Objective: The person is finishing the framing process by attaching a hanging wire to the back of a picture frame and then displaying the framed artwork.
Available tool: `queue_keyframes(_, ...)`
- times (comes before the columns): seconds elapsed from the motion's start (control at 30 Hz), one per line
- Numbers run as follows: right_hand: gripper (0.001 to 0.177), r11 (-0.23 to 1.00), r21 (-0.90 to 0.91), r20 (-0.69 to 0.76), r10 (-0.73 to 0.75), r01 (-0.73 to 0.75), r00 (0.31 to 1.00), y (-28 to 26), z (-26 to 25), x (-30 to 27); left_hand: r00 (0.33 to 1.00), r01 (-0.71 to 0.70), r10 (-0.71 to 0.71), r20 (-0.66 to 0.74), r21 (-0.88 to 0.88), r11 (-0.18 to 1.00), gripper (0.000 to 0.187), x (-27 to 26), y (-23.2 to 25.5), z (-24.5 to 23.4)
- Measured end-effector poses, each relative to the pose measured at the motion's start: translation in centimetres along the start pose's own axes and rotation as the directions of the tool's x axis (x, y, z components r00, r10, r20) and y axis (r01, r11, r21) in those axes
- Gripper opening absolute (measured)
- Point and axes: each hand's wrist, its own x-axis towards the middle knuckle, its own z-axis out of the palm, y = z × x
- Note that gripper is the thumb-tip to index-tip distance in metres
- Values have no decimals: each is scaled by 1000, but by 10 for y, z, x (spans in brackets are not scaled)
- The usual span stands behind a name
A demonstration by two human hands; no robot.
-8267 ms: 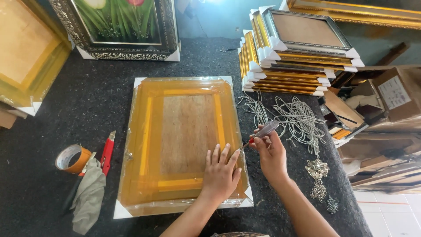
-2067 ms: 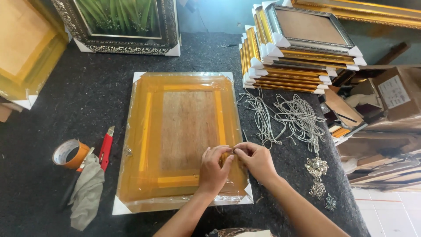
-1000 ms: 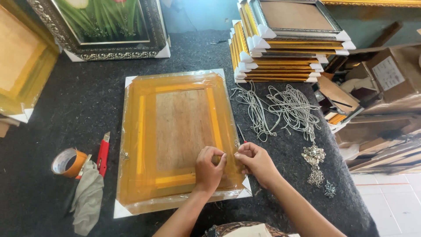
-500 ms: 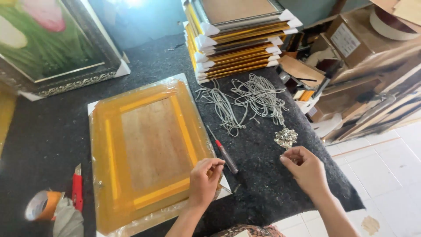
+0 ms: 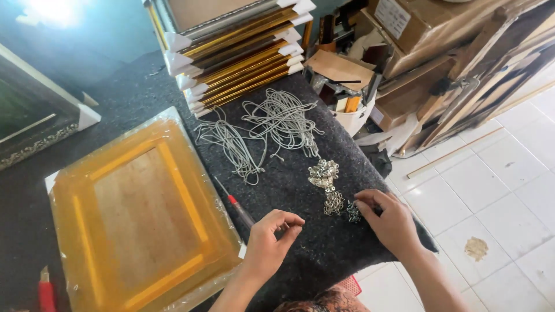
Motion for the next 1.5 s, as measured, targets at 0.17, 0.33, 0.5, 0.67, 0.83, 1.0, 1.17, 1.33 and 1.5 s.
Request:
queue_keyframes(0.17,18,990,128,23,63,-66,998,-3,-10,5,992,121,-122,28,37,992,9,13,15,14)
queue_keyframes(0.33,19,981,168,21,93,-95,995,-5,-13,20,975,223,-223,8,-5,975,12,16,19,21)
queue_keyframes(0.5,18,977,197,67,-92,77,994,-26,-11,33,956,267,-272,-111,-58,962,9,13,18,16)
queue_keyframes(0.67,14,880,423,200,-322,215,925,-71,-2,28,893,358,-380,-240,-131,924,10,8,36,-1)
queue_keyframes(0.83,11,783,541,319,-528,306,787,-101,24,16,869,226,-315,-383,-259,939,11,-10,26,-14)
queue_keyframes(1.0,14,721,603,318,-609,340,726,-118,45,1,817,288,-403,-413,-313,905,19,-29,11,-33)
queue_keyframes(1.17,15,656,615,288,-703,437,650,-129,62,-15,803,364,-406,-436,-180,914,9,-50,19,-52)
queue_keyframes(1.33,14,611,587,246,-760,531,602,-146,72,-33,847,220,-206,-490,-30,975,5,-72,16,-67)
queue_keyframes(1.5,16,597,563,228,-777,572,586,-165,77,-52,864,80,16,-503,169,982,6,-87,19,-85)
